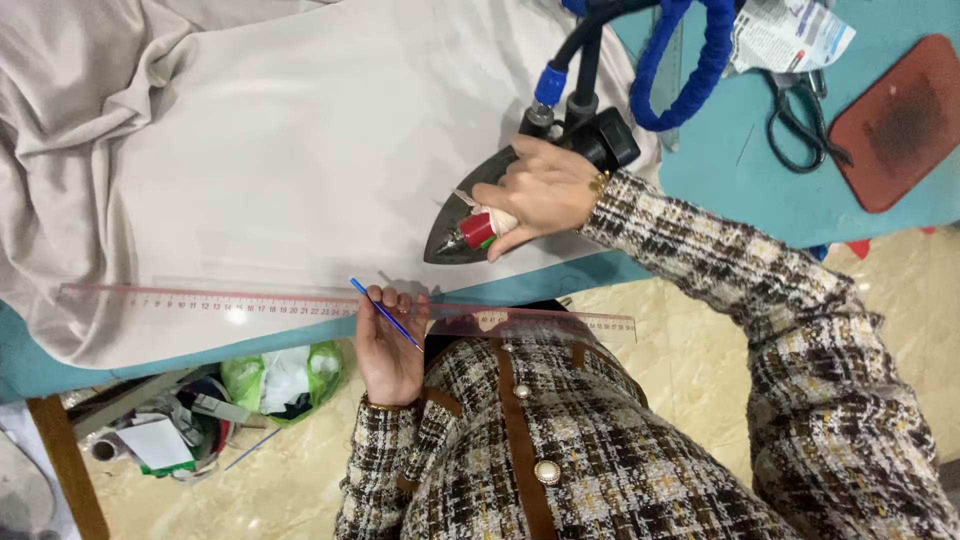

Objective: The person marks a large piece of light-colored fabric on a table using a pen, a long ruler, and a triangular set square. They repeatedly reposition the rulers to draw straight lines and measure sections of the fabric.

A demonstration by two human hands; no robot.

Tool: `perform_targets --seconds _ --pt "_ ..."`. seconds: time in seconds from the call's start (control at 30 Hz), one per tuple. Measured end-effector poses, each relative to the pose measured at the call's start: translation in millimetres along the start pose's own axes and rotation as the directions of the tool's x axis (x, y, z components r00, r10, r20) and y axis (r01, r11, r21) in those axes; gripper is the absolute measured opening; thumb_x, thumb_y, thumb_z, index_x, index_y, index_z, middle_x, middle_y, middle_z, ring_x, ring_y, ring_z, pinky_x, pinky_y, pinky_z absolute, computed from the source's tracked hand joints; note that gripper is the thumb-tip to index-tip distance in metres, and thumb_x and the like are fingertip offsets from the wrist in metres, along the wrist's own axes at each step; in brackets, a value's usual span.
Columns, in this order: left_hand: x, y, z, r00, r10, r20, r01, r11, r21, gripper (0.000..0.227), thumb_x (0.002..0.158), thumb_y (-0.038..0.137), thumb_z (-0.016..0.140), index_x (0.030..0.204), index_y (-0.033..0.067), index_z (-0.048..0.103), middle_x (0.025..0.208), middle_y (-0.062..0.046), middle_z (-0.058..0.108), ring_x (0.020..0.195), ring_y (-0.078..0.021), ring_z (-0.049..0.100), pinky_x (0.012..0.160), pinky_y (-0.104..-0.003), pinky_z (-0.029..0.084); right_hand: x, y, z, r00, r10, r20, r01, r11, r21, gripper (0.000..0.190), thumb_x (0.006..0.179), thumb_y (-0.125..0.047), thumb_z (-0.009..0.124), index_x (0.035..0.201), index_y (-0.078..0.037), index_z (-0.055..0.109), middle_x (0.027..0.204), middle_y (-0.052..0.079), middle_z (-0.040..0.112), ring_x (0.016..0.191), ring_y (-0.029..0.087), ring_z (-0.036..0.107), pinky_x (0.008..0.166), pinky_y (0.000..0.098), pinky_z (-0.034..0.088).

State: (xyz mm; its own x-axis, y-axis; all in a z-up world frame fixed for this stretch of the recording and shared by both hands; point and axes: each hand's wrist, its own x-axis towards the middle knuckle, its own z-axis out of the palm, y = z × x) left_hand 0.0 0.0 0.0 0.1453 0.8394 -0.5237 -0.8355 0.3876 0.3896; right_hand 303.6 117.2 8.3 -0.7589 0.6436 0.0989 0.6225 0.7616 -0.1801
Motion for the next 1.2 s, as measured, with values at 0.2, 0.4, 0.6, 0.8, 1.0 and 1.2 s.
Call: perform_targets --seconds 0.2,0.4,0.6,0.8,1.0,1.2 --pt "2.4 -36.1 19.0 1.000 0.018 -0.019 -0.019 0.999 -0.029 0.019 0.112 0.037 0.041 0.105 0.0194 0.047 0.093 0.006 0.047 0.090 -0.0098 0.051 0.107 -0.039 0.050 -42.4 4.7 -40.6 0.999 -0.020 0.026 0.020 1.000 0.014 0.072 0.088 -0.085 0.044 0.114 -0.021 0.062 0.061 0.000 0.068 0.063 0.017 0.071 0.080 0.0369 0.043" --pt "6.1 -78.6 43.9 0.999 -0.031 -0.019 0.031 0.999 -0.022 0.018 0.111 0.035 0.044 0.105 0.0189 0.049 0.092 0.006 0.049 0.090 -0.0100 0.052 0.104 -0.038 0.050 -157.3 26.6 -104.9 0.992 0.111 0.066 -0.104 0.989 -0.103 0.055 0.072 -0.062 0.079 0.104 -0.021 0.064 0.063 0.002 0.069 0.064 0.019 0.070 0.079 0.0405 0.042" --pt "16.8 -117.9 69.3 0.995 -0.103 0.013 0.103 0.995 0.003 0.017 0.110 0.034 0.046 0.105 0.0185 0.051 0.091 0.006 0.051 0.088 -0.0101 0.053 0.103 -0.038 0.052 -300.8 63.1 -160.6 0.913 0.393 0.113 -0.344 0.888 -0.306 0.032 0.086 -0.049 0.071 0.108 -0.026 0.064 0.065 0.000 0.067 0.069 0.019 0.069 0.081 0.0402 0.042" --pt "23.1 -150.6 89.0 0.984 -0.139 0.113 0.146 0.988 -0.058 0.018 0.108 0.030 0.054 0.099 0.0159 0.060 0.091 0.001 0.059 0.086 -0.0160 0.058 0.099 -0.040 0.049 -475.3 116.8 -180.5 0.752 0.656 0.065 -0.434 0.567 -0.700 0.050 0.097 -0.030 0.068 0.145 -0.041 0.063 0.095 -0.018 0.075 0.100 0.010 0.074 0.094 0.0325 0.042" --pt "24.6 -167.2 96.5 0.982 -0.156 0.102 0.157 0.988 0.004 0.018 0.107 0.034 0.055 0.098 0.0194 0.060 0.090 0.005 0.061 0.087 -0.0150 0.059 0.097 -0.039 0.048 -560.4 156.4 -168.3 0.685 0.729 -0.016 -0.400 0.358 -0.844 0.017 0.102 -0.026 0.070 0.093 -0.035 0.059 0.089 -0.017 0.064 0.093 0.008 0.068 0.100 0.0339 0.034" --pt "22.2 -175.2 102.4 0.988 -0.132 0.080 0.130 0.991 0.024 0.020 0.110 0.034 0.050 0.099 0.0187 0.059 0.090 0.004 0.059 0.085 -0.0145 0.059 0.102 -0.040 0.046 -568.1 156.1 -152.4 0.729 0.603 -0.324 -0.595 0.325 -0.735 0.011 0.095 -0.022 0.080 0.100 -0.027 0.071 0.120 -0.007 0.073 0.113 0.019 0.063 0.098 0.0389 0.038"
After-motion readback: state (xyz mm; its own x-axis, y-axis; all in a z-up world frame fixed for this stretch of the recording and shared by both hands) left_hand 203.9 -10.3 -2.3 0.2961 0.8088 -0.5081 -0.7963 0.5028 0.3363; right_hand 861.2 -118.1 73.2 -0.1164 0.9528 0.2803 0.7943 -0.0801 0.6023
